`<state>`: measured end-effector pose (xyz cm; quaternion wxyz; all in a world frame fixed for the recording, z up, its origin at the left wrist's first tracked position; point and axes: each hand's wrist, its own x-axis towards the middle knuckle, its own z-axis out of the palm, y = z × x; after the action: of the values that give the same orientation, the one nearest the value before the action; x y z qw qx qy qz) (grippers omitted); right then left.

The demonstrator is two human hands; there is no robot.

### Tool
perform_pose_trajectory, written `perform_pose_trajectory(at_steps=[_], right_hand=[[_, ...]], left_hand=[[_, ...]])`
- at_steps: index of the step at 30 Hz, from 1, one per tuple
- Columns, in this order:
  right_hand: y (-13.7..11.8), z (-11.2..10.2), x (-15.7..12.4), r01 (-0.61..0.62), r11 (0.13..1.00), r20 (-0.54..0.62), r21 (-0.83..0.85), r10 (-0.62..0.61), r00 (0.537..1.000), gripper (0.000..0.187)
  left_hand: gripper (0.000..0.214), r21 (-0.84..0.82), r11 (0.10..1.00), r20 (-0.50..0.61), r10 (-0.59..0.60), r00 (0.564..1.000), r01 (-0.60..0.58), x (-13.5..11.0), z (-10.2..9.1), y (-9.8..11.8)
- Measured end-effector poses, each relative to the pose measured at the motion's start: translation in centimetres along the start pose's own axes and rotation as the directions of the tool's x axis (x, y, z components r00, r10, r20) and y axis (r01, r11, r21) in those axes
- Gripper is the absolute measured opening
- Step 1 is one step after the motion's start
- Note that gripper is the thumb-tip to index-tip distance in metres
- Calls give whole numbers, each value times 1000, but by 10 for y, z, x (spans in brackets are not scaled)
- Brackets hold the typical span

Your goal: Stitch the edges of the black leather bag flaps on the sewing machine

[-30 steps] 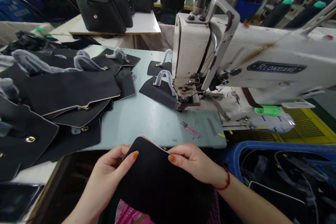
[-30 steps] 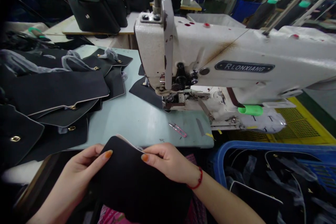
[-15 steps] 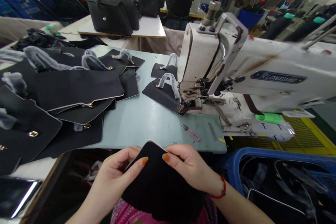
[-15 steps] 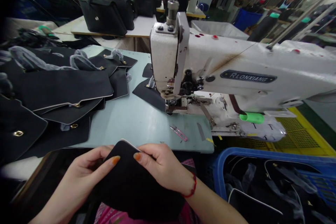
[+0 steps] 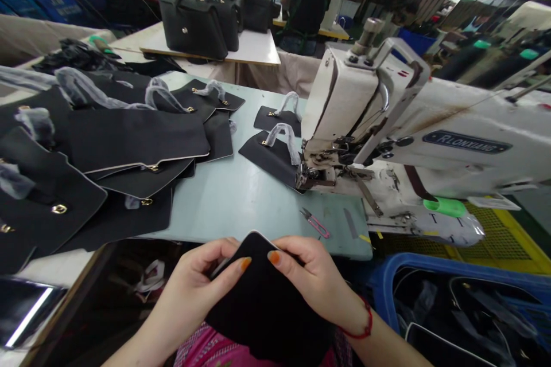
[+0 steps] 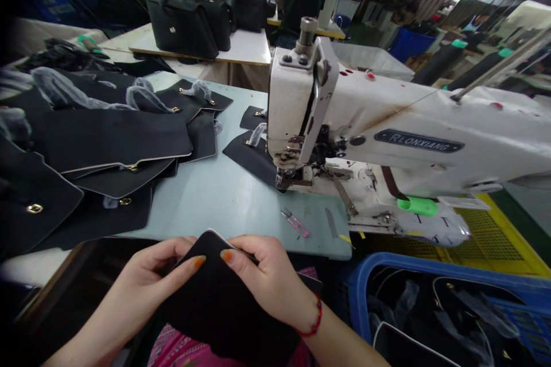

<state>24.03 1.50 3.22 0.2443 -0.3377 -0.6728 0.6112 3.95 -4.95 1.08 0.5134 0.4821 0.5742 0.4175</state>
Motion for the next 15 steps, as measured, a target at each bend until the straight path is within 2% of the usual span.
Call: perform_pose_trajectory(at_steps=[5,10,15], right_hand=[[6,7,0,-18,999,-73,-43,15,997,34],[9,5,1,36,996,-56,-84,-41,998,30],[11,3,-1,41,995,-38,-91,-44,998,28]], left_hand=[[21,46,998,-3,51,999,-51,2,4,6],[23,57,996,8,64,998,-64,0,5,10],[29,10,995,-9,104,995,-104,0,6,10]])
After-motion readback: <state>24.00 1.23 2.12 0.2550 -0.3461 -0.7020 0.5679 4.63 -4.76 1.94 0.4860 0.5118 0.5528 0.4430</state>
